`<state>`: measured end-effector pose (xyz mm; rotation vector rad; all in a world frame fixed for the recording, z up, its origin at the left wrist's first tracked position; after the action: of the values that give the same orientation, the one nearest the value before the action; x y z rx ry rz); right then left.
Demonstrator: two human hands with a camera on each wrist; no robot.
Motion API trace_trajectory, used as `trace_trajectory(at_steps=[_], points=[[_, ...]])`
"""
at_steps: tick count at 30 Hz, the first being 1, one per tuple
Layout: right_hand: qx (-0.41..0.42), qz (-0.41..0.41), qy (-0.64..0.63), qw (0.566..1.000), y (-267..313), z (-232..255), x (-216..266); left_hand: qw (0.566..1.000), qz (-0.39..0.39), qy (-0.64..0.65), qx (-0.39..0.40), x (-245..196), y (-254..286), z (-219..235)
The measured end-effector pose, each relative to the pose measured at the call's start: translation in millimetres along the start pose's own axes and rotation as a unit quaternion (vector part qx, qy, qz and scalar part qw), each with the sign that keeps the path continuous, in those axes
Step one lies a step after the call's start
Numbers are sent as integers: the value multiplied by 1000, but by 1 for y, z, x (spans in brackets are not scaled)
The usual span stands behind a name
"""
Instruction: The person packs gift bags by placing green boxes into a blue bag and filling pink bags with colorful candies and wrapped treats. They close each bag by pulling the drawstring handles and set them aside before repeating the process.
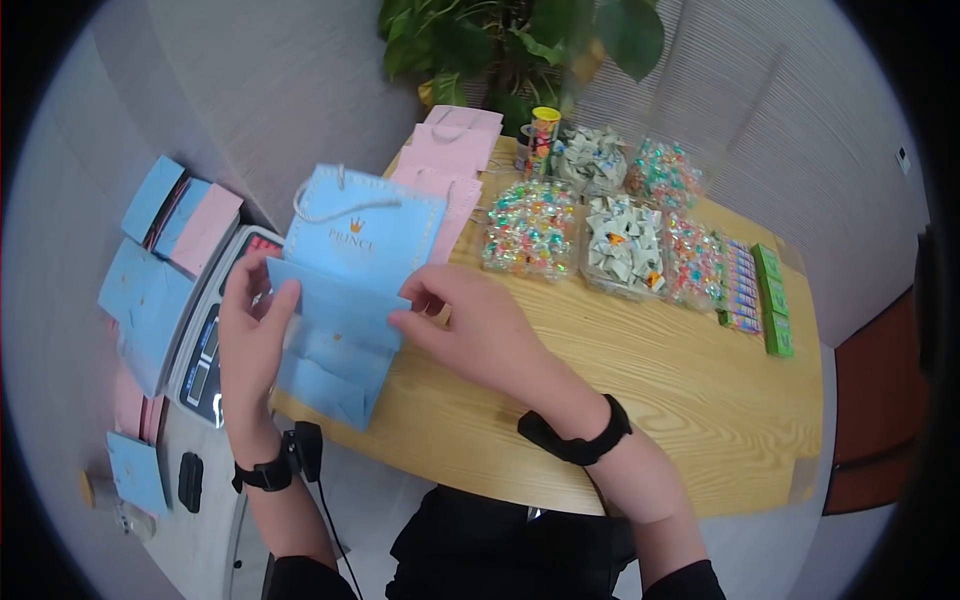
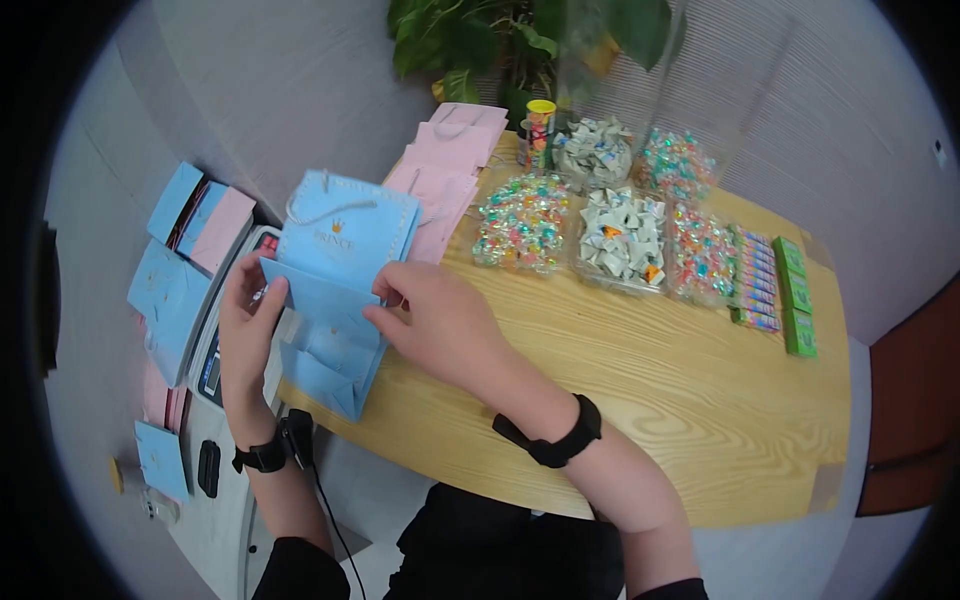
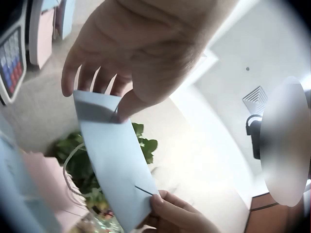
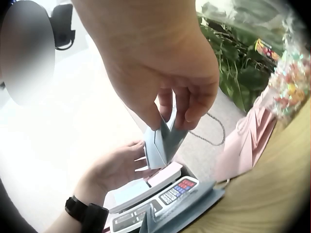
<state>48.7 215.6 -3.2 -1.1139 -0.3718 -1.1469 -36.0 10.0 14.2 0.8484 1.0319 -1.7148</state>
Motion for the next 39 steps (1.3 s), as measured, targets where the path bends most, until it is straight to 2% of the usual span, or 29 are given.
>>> trace_trajectory(at_steps=[2, 4, 5, 7, 8, 10, 12, 14, 15, 17, 19, 21, 22, 25, 26, 28, 33, 35, 36, 38, 39], points=[[-40, 25, 8, 999, 5, 25, 6, 999, -10, 49, 5, -28, 4, -22], [-70, 58, 19, 996, 9, 53, 10, 993, -103, 39, -34, -69, 3, -55], [-94, 36, 46, 994, 13, 71, 9, 993, -103, 44, -35, -87, 3, -75], [-134, -6, 90, 987, 21, 108, 3, 977, -78, 196, -24, -119, 0, -114], [-138, -3, 102, 985, 25, 125, 2, 975, -84, 206, -21, -125, -6, -131], [-126, -121, 108, 979, 35, 161, -12, 952, -108, 286, 34, -135, -19, -174], [-111, -138, 138, 974, 50, 198, -27, 953, -127, 272, 44, -147, -21, -210], [-42, -193, 167, 966, 65, 223, -39, 970, -151, 176, 78, -151, -24, -248], [-49, -200, 168, 964, 71, 235, -42, 964, -126, 198, 121, -150, -23, -266], [65, -236, 230, 942, 82, 247, -50, 963, -114, 191, 152, -150, -20, -290], [66, -255, 232, 937, 87, 252, -52, 961, -96, 180, 186, -144, -15, -312], [77, -261, 275, 922, 86, 252, -55, 975, -85, 140, 152, -141, -15, -318], [72, -271, 270, 921, 85, 250, -57, 973, -83, 136, 164, -139, -15, -321], [78, -249, 313, 913, 77, 241, -55, 985, -100, 113, 78, -144, -14, -311], [66, -265, 310, 911, 79, 237, -58, 983, -104, 112, 98, -144, -15, -312], [51, -229, 317, 919, 73, 229, -60, 974, -47, 182, 125, -136, -24, -308], [59, -230, 319, 917, 63, 219, -66, 966, -10, 216, 142, -127, -42, -298], [18, -223, 186, 957, 60, 226, -62, 959, 2, 238, 152, -130, -45, -292], [25, -217, 190, 957, 59, 230, -60, 960, 3, 242, 143, -132, -46, -287], [-194, -197, 97, 956, 60, 251, -52, 953, 28, 247, 171, -135, -47, -280], [-223, -192, 121, 948, 60, 257, -48, 953, 28, 253, 162, -135, -48, -276]])
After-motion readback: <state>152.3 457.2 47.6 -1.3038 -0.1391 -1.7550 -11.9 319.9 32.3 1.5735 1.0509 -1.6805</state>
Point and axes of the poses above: each hand's wrist, its own y-axis away from the middle knuckle, its own z-axis out of the back of the hand, x = y × z, the point moved 4 cm from there along -y, towards the middle knuckle, and after that the axes turned 6 degrees about z, right-handed, at the moved point
